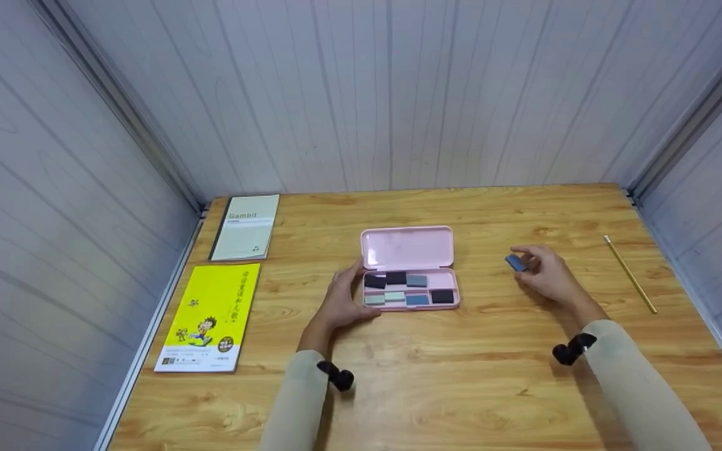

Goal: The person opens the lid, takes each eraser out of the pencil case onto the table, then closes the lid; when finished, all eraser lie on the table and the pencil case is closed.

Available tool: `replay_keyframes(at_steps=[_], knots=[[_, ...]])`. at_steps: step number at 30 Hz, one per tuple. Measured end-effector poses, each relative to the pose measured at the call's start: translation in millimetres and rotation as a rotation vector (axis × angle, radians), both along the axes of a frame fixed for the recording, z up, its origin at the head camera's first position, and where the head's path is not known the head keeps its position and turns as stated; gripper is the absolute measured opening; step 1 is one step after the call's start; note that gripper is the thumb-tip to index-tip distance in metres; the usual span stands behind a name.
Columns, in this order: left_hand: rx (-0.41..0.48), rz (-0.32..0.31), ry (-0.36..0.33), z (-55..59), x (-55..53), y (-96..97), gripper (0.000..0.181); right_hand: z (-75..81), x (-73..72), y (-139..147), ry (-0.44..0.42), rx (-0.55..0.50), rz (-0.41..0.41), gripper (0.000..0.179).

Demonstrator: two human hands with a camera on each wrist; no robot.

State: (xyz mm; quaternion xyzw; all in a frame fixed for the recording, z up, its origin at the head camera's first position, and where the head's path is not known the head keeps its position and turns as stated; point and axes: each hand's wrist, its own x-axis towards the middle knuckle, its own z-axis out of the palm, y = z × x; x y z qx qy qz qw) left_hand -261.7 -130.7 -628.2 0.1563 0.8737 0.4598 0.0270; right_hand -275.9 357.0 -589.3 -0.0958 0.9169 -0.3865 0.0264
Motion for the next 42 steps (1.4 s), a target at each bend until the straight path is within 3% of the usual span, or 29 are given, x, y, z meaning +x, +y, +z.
replay_keyframes(at_steps=[4, 11, 21, 31, 42], knots=[[0.009, 0.011, 0.003, -3.1, -0.8, -1.1, 0.129, 3.1, 2.2, -9.1, 0.025, 0.011, 0.03, 0.055], [0.009, -0.002, -0.059, 6.1, 1.3, 0.0, 0.13, 5.6, 3.0, -30.1, 0.066, 0.0, 0.081, 0.054], [0.01, 0.008, -0.085, 6.2, 3.3, -0.1, 0.131, 10.7, 3.9, -68.6, 0.083, 0.002, 0.175, 0.051], [0.024, 0.025, -0.062, -3.2, 0.5, -1.2, 0.13, 15.6, 4.0, -107.1, 0.03, -0.048, 0.243, 0.048], [-0.006, 0.025, -0.095, 7.8, 3.4, 3.3, 0.131, 18.7, 2.7, -139.1, -0.021, -0.079, 0.296, 0.047]])
